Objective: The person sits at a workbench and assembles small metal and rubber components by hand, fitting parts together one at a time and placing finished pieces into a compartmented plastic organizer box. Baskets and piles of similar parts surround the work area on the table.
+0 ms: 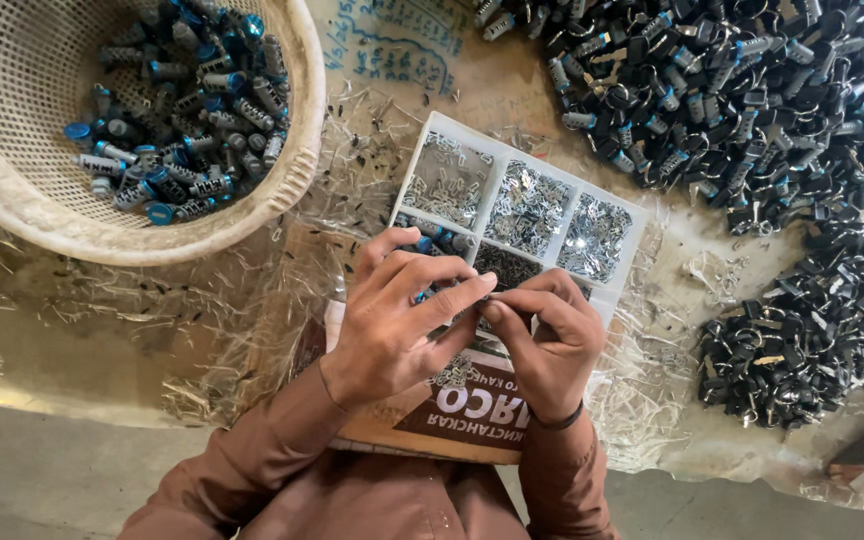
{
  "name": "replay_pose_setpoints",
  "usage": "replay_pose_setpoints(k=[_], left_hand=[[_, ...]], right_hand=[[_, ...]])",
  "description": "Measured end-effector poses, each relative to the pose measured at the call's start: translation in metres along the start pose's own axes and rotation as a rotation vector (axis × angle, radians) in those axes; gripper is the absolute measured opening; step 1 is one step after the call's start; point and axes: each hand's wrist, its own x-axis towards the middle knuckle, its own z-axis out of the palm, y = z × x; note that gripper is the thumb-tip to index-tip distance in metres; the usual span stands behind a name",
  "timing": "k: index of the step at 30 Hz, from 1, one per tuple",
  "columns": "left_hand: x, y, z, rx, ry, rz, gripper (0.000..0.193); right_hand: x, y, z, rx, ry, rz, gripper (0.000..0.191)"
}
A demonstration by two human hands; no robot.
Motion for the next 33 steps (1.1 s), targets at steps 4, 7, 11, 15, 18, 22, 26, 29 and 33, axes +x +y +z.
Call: replay_pose_setpoints(k=[4,7,11,15,18,22,26,29,33], left_hand=[[0.0011,0.0006,0.0004,-0.034,0.019,-0.014,0.042],[0.0016,0.0007,0.0004,-0.038,0.030,-0.020,0.041],[0.0016,0.0009,0.0008,-0.039,0.032,-0.024,0.041],[0.0016,0.0016,0.0017,-0.040,0.031,-0.015,0.042],[0.0016,0.0018,0.0020,-0.043,0.035,-0.011,0.043],[0.0009,0.0022,0.0022,-0.039,0.033,-0.010,0.043],[0.0008,0.0015,0.0018,-0.016,0.023,0.003,0.043],[0.0008,0.0015,0.0005,-0.015,0.015,0.005,0.043],[0.0013,0.0027,0.0006,-0.037,0.023,0.002,0.042]], right_hand=[[-0.0012,0.0025,-0.0036,0.153,-0.039,0.095,0.006],[-0.0014,0.0031,-0.0042,0.174,-0.053,0.087,0.006],[-0.0022,0.0018,-0.0039,0.160,-0.041,0.091,0.006],[-0.0025,0.0007,-0.0025,0.112,-0.022,0.040,0.005],[-0.0022,0.0004,-0.0008,0.094,0.000,0.007,0.006],[-0.0026,-0.0003,0.0006,0.062,0.020,-0.008,0.005],[-0.0038,0.0001,0.0032,0.007,0.043,-0.015,0.007],[-0.0051,0.0026,0.0041,-0.026,0.061,-0.016,0.010],[-0.0062,0.0074,-0.0012,0.192,0.022,0.078,0.006]])
